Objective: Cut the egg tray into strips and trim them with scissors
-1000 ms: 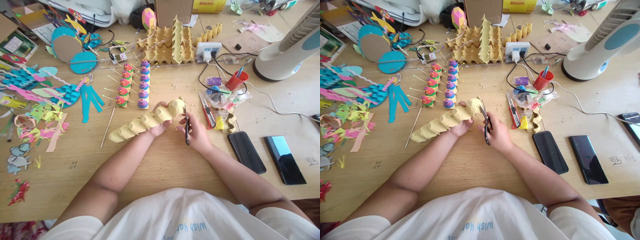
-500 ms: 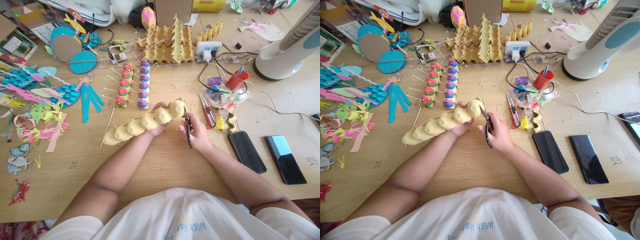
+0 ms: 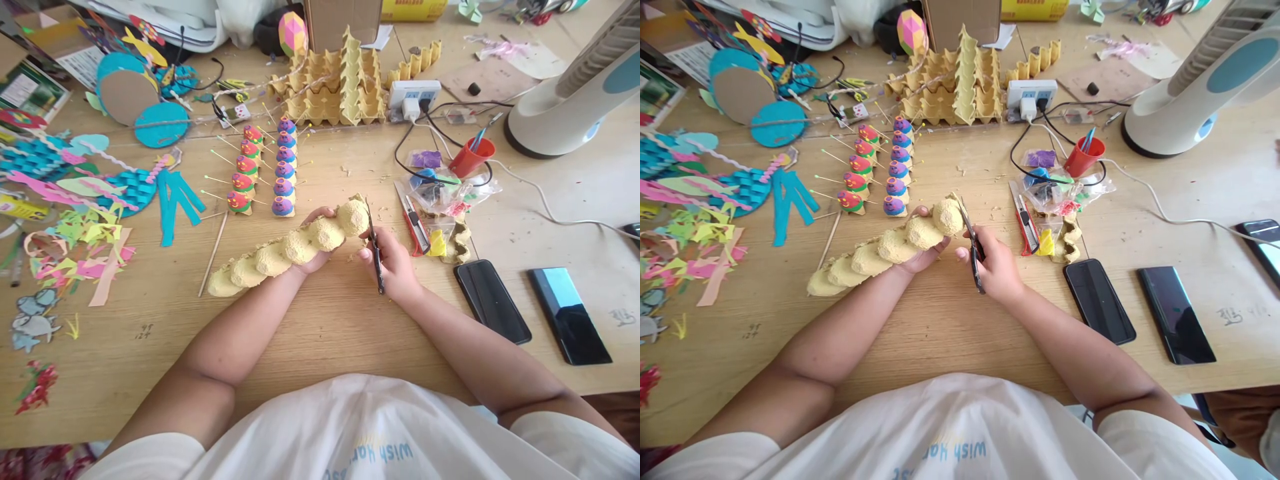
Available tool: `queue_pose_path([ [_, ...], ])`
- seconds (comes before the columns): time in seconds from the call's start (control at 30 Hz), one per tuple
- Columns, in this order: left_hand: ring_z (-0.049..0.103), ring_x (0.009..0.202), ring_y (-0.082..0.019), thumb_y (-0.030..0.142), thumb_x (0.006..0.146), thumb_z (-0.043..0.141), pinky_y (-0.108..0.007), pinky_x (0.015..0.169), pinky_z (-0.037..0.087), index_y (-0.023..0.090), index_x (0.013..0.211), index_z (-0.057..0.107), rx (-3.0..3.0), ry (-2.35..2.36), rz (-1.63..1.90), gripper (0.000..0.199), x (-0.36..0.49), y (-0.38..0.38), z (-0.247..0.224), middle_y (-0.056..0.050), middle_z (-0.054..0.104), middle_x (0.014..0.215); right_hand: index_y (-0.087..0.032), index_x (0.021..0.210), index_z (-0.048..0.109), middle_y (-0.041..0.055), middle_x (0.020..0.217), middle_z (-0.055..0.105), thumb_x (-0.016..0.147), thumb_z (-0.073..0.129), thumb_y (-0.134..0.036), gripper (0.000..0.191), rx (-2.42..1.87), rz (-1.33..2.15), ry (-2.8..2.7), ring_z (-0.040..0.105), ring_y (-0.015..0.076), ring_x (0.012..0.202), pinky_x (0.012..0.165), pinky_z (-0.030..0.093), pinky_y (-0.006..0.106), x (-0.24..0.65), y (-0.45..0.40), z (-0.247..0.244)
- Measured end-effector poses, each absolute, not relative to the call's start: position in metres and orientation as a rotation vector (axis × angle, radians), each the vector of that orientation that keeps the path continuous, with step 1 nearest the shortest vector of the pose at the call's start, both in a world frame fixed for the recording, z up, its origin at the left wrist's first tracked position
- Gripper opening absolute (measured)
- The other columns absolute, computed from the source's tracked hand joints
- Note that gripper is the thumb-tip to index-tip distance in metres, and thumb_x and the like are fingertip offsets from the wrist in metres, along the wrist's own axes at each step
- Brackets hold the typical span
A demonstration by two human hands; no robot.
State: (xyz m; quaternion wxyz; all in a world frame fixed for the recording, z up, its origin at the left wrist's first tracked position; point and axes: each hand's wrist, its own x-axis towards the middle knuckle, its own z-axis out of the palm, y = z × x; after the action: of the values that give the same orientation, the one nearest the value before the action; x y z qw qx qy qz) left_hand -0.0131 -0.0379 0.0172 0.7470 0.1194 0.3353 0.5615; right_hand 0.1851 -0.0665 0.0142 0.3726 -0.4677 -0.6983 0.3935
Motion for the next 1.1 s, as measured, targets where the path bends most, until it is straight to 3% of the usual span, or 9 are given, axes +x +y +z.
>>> queue_pose_path([
  [0.17, 0.067, 0.119, -0.021, 0.02, 0.108, 0.046, -0.027, 0.077, 0.051, 0.03, 0.09, 0.07, 0.256, 0.764, 1.228, 0.032, -0.016, -0.038, 0.014, 0.002, 0.08, 0.103, -0.024, 0.107, 0.062, -0.0044, 0.071, 0.053, 0.095, 0.066, -0.069, 0.047, -1.189, 1.038, -1.756, 0.048, 0.0146, 0.066, 0.065, 0.037, 0.029, 0.185, -0.062, 0.013],
  [0.27, 0.067, 0.123, -0.022, 0.023, 0.108, 0.047, -0.028, 0.079, 0.053, 0.031, 0.091, 0.071, 0.236, 0.774, 1.23, 0.031, -0.016, -0.039, 0.014, 0.002, 0.08, 0.104, -0.023, 0.102, 0.062, -0.0045, 0.071, 0.052, 0.094, 0.068, -0.067, 0.045, -1.173, 1.055, -1.734, 0.048, 0.0141, 0.066, 0.065, 0.036, 0.029, 0.186, -0.059, 0.012],
  [0.47, 0.074, 0.114, -0.022, 0.029, 0.103, 0.054, -0.026, 0.067, 0.057, 0.035, 0.107, 0.072, 0.25, 0.802, 1.261, 0.02, -0.016, -0.036, 0.01, -0.002, 0.078, 0.11, -0.023, 0.097, 0.061, -0.0047, 0.069, 0.052, 0.093, 0.068, -0.069, 0.046, -1.19, 1.081, -1.725, 0.047, 0.0139, 0.066, 0.065, 0.036, 0.028, 0.184, -0.057, 0.012],
  [0.9, 0.076, 0.11, -0.021, 0.038, 0.1, 0.061, -0.025, 0.065, 0.057, 0.039, 0.115, 0.072, 0.241, 0.779, 1.275, 0.018, -0.016, -0.034, 0.015, -0.002, 0.077, 0.114, -0.024, 0.085, 0.057, -0.0028, 0.066, 0.05, 0.092, 0.065, -0.075, 0.052, -1.206, 1.143, -1.712, 0.048, 0.0144, 0.063, 0.057, 0.036, 0.027, 0.183, -0.058, 0.018],
  [1.1, 0.075, 0.096, -0.014, 0.026, 0.101, 0.056, -0.019, 0.057, 0.046, 0.031, 0.098, 0.073, 0.276, 0.703, 1.325, 0.018, -0.013, -0.036, 0.019, 0.001, 0.078, 0.102, -0.024, 0.087, 0.059, -0.0037, 0.065, 0.048, 0.09, 0.067, -0.077, 0.055, -1.194, 1.235, -1.661, 0.046, 0.0131, 0.059, 0.053, 0.034, 0.026, 0.182, -0.059, 0.017],
])
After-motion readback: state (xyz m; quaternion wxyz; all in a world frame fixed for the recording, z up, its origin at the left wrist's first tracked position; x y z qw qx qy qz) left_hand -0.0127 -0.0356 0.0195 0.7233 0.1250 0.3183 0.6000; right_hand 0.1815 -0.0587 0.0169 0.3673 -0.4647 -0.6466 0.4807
